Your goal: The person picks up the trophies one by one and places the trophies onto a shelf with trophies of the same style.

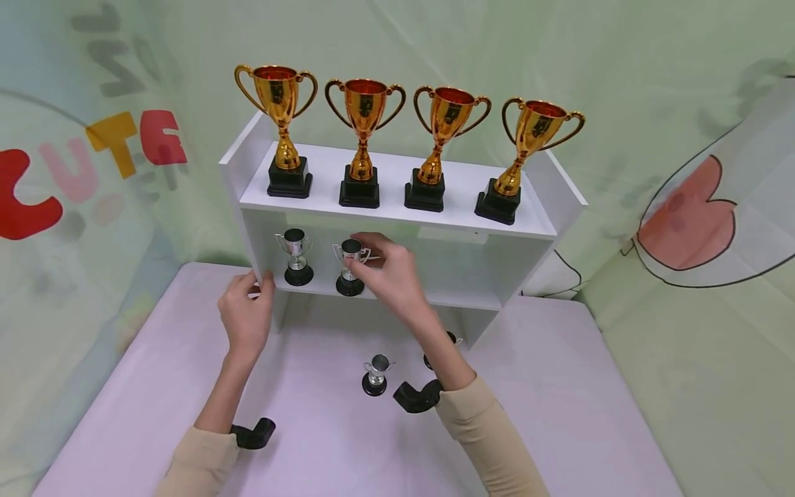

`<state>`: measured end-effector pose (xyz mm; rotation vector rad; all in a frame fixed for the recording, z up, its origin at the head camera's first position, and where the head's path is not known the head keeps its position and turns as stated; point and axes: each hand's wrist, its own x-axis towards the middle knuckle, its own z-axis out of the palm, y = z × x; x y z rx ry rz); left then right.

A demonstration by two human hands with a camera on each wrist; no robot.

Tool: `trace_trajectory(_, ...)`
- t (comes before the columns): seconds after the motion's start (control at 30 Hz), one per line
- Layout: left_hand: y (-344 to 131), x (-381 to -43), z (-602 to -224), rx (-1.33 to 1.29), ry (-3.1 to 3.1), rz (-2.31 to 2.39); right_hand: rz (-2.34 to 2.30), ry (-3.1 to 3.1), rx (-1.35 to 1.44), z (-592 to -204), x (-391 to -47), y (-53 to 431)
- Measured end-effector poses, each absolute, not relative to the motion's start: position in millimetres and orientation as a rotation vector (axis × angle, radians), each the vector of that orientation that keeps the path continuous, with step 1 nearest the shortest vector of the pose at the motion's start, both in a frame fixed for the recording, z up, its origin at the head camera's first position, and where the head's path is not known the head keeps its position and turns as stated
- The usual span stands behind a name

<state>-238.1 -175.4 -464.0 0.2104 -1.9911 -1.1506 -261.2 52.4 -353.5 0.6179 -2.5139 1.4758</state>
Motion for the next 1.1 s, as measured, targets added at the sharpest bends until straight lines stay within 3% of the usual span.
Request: trace_trajectory(1.1, -173.6, -237.8, -463.0, 0.187, -1.999, -1.111, 1.637, -2.460, 0.551, -365.5, -272.0, 56.1)
